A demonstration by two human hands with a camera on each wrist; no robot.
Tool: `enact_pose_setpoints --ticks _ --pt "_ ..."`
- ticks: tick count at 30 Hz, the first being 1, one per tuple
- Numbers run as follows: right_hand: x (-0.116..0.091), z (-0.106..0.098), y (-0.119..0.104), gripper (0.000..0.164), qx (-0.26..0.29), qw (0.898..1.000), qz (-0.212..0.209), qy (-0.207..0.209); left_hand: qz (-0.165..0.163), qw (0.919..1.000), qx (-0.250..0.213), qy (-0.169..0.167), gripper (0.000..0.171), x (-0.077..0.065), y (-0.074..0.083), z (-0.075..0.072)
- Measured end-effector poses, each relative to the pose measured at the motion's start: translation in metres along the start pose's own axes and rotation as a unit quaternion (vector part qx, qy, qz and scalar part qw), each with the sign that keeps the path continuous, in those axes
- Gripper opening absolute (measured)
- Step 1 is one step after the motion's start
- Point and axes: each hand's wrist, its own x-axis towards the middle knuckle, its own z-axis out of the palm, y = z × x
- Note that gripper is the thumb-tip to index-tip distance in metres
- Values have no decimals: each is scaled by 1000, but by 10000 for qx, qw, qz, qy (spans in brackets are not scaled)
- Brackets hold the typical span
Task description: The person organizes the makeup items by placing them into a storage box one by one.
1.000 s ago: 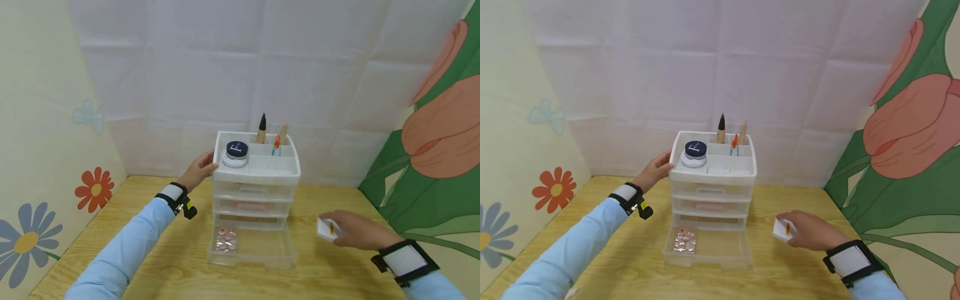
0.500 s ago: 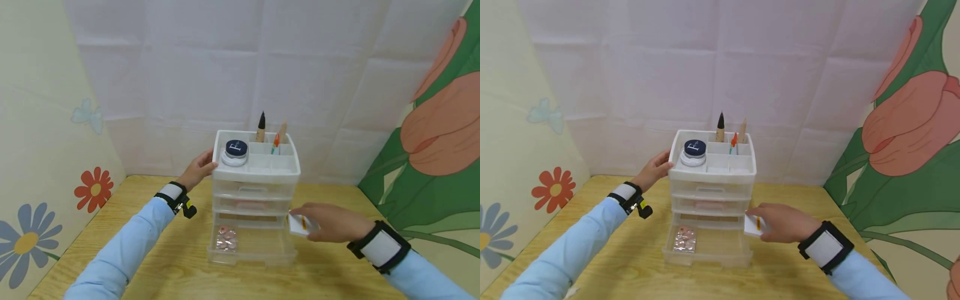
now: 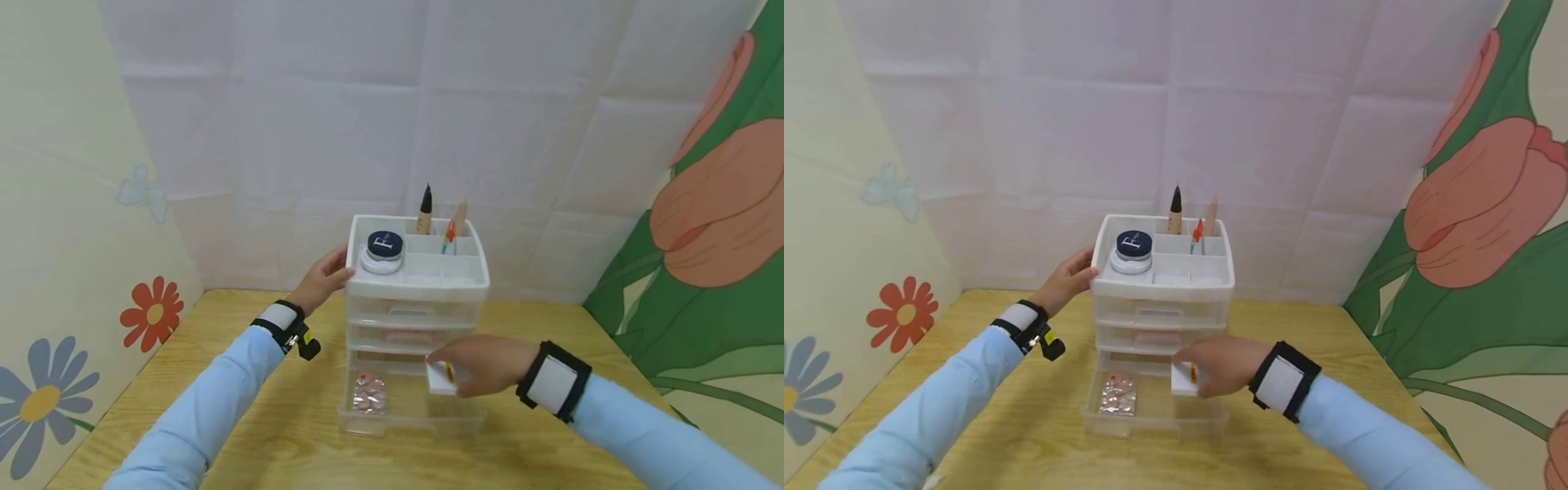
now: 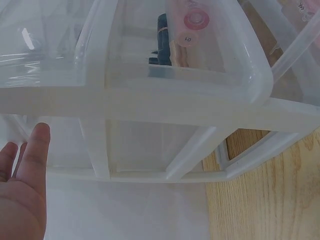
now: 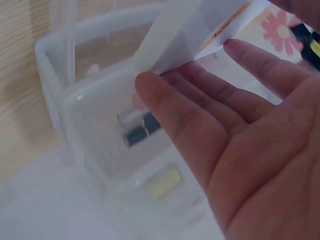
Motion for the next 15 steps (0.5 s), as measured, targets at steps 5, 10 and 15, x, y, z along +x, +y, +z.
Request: enact_pose_setpoints --ticks 5,10,15 --pt "21 9 -3 61 -171 9991 11 -383 -14 10000 14 -12 61 -1 1 1" --pt "39 19 -7 55 -427 9973 43 -588 -63 10000 35 35 61 0 -1 0" --pt "52 30 -8 43 -588 9967 32 -565 -60 10000 12 55 61 0 0 0"
